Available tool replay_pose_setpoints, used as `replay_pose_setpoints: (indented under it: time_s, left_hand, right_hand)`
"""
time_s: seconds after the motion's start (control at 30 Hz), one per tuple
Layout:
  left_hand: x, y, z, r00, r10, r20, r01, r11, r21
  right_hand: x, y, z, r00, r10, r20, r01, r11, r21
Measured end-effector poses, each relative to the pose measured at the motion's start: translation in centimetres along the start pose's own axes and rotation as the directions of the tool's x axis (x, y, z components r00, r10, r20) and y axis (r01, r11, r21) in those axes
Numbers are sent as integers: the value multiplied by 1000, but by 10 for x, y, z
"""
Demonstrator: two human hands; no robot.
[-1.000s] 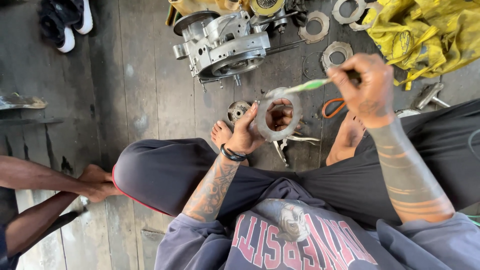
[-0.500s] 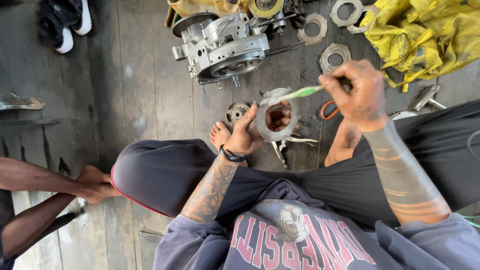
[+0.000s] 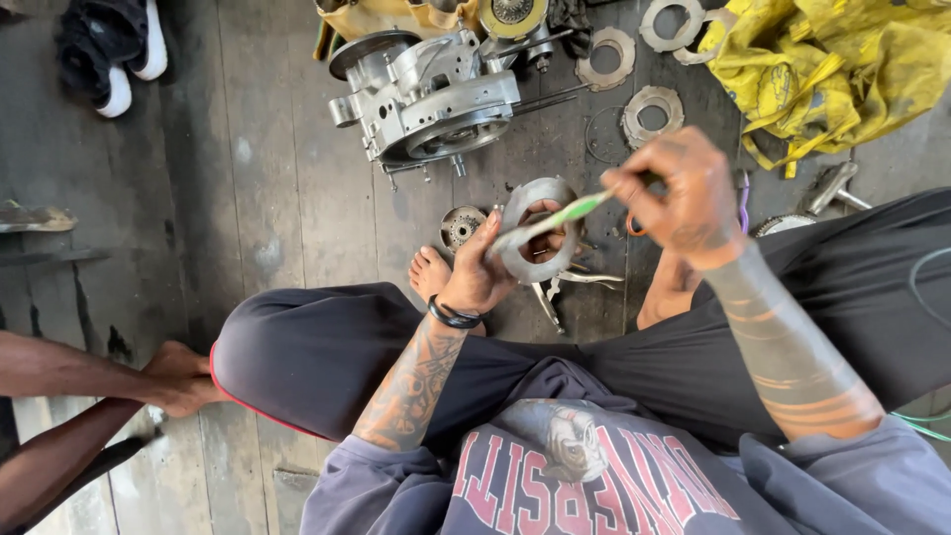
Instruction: Cleaning motorcycle clutch plates and engine components using a toothbrush.
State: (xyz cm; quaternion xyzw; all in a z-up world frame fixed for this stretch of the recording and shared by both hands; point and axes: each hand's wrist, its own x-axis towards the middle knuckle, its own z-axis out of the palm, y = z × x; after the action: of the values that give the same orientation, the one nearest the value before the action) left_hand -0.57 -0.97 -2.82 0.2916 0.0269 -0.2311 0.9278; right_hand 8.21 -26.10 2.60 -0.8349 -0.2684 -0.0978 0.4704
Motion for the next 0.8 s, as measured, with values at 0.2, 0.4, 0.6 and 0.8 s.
replay_pose_setpoints:
  time_s: [0.2,0.4,0.6,0.8]
  left_hand:
    - [0,-3,-3,999,28,23,-30,996,89]
    - [4,2,-2,997,64,37,-68,989,129]
    - [2,10,8,997,77,6,-77,993,87]
    - [-1,18,11,996,76,-43,-74,996,42]
  right_hand:
    - [2,-1,-11,998,-57,8,57,998,2]
    - [4,-11,-4,993,-111,35,112,994,-6]
    - [0,-1,-5,997,-81,4,81,996,-34]
    - [1,3,-7,996,-90,26,91,995,-35]
